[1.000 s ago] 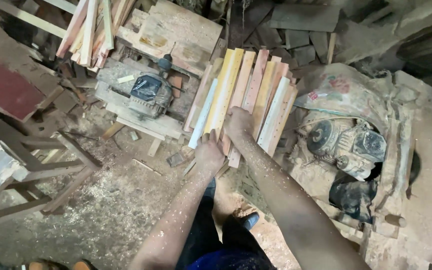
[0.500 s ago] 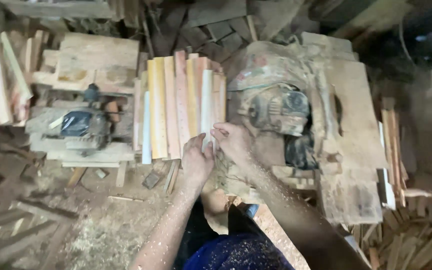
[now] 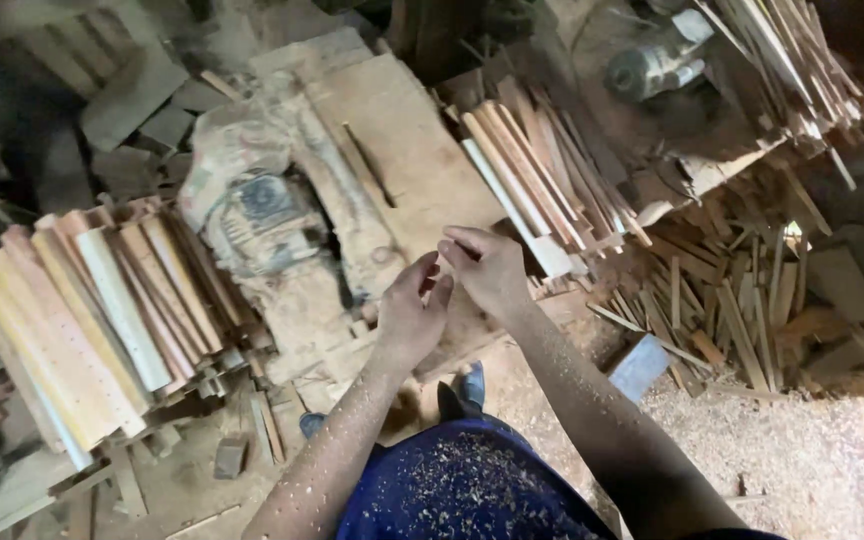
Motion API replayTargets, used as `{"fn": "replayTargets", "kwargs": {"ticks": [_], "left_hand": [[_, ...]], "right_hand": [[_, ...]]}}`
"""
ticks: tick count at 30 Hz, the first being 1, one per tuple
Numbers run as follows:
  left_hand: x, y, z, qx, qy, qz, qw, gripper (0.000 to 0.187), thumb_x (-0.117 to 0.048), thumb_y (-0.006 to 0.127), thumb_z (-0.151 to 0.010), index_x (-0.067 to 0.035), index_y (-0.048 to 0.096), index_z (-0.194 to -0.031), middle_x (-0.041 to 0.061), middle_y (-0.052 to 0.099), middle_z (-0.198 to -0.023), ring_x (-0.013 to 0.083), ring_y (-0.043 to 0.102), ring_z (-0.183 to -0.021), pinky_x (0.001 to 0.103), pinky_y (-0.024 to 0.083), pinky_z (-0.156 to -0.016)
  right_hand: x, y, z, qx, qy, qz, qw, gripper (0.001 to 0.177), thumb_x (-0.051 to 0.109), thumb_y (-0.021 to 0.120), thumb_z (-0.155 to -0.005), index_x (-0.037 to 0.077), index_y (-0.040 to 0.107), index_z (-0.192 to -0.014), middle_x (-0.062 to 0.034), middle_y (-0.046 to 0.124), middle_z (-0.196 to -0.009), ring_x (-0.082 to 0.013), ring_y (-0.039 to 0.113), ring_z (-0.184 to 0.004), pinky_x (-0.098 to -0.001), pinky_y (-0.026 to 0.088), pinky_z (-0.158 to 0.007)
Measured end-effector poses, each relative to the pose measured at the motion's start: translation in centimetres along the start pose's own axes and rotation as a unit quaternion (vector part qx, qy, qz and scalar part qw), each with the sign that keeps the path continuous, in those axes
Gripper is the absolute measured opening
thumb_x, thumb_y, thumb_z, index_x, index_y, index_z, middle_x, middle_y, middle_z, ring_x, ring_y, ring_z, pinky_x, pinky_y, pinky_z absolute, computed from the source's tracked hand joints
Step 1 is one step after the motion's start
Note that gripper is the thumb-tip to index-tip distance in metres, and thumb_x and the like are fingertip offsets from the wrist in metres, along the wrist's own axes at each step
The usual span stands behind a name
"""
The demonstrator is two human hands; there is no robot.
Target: Feeding thin wooden strips into a table saw for processing
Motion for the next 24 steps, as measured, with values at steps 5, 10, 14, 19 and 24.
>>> {"fn": "replayTargets", "kwargs": {"ticks": [5, 10, 14, 19, 24], "left_hand": [[0.2, 12.0, -4.9, -0.012, -0.018, -0.041, 0.999, 0.045, -0.033, 0.07, -0.091, -0.016, 0.067, -0.132, 0.015, 0.074, -0.112, 0.0335, 0.072, -0.105, 0.042, 0.062, -0.088], [-2.6, 19.4, -5.2, 0.031, -0.078, -0.12, 0.989, 0.053, -0.048, 0.065, -0.087, -0.021, 0.066, -0.132, 0.011, 0.075, -0.116, 0.0297, 0.071, -0.11, 0.043, 0.06, -0.095], [-2.6, 22.0, -6.3, 0.0, -0.086, -0.086, 0.993, 0.053, -0.045, 0.066, -0.088, -0.015, 0.065, -0.132, 0.012, 0.076, -0.109, 0.0272, 0.073, -0.105, 0.04, 0.06, -0.089], [-3.6, 23.5, -7.8, 0.025, -0.081, -0.178, 0.98, 0.05, -0.048, 0.064, -0.087, -0.018, 0.069, -0.126, 0.005, 0.078, -0.102, 0.0228, 0.074, -0.101, 0.041, 0.061, -0.088], [-5.1, 23.0, -7.5, 0.029, -0.09, -0.178, 0.979, 0.051, -0.049, 0.064, -0.086, -0.018, 0.069, -0.126, 0.004, 0.079, -0.103, 0.023, 0.075, -0.101, 0.041, 0.061, -0.087]], "right_hand": [[-11.5, -7.8, -6.9, -0.016, 0.005, 0.071, 0.997, 0.021, 0.031, 0.081, -0.088, 0.029, 0.08, -0.109, -0.0023, 0.079, -0.097, -0.0245, 0.076, -0.097, -0.0373, 0.062, -0.084], [-23.7, -11.3, -13.0, -0.034, 0.027, 0.171, 0.984, 0.022, 0.04, 0.078, -0.089, 0.038, 0.079, -0.111, -0.0041, 0.079, -0.093, -0.0306, 0.076, -0.095, -0.0439, 0.062, -0.083], [-25.4, -12.6, -15.6, -0.017, -0.026, 0.103, 0.994, 0.019, 0.024, 0.074, -0.092, 0.015, 0.077, -0.108, -0.0199, 0.073, -0.086, -0.0409, 0.073, -0.09, -0.0509, 0.059, -0.077], [-25.0, -13.4, -17.6, 0.1, 0.083, 0.068, 0.989, 0.026, 0.041, 0.064, -0.099, 0.019, 0.076, -0.105, -0.0132, 0.074, -0.078, -0.0288, 0.074, -0.059, -0.0252, 0.062, -0.048], [-27.7, -12.2, -20.2, 0.162, -0.017, 0.281, 0.946, 0.027, 0.053, 0.067, -0.092, 0.029, 0.08, -0.1, -0.0052, 0.077, -0.082, -0.0317, 0.076, -0.093, -0.0446, 0.063, -0.079]]}}
Point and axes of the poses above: each hand's wrist, its own z-axis away from the middle knuckle, its own y-axis out of the palm, x = y × z, the point moved 4 cm from there along -z, towards the middle knuckle
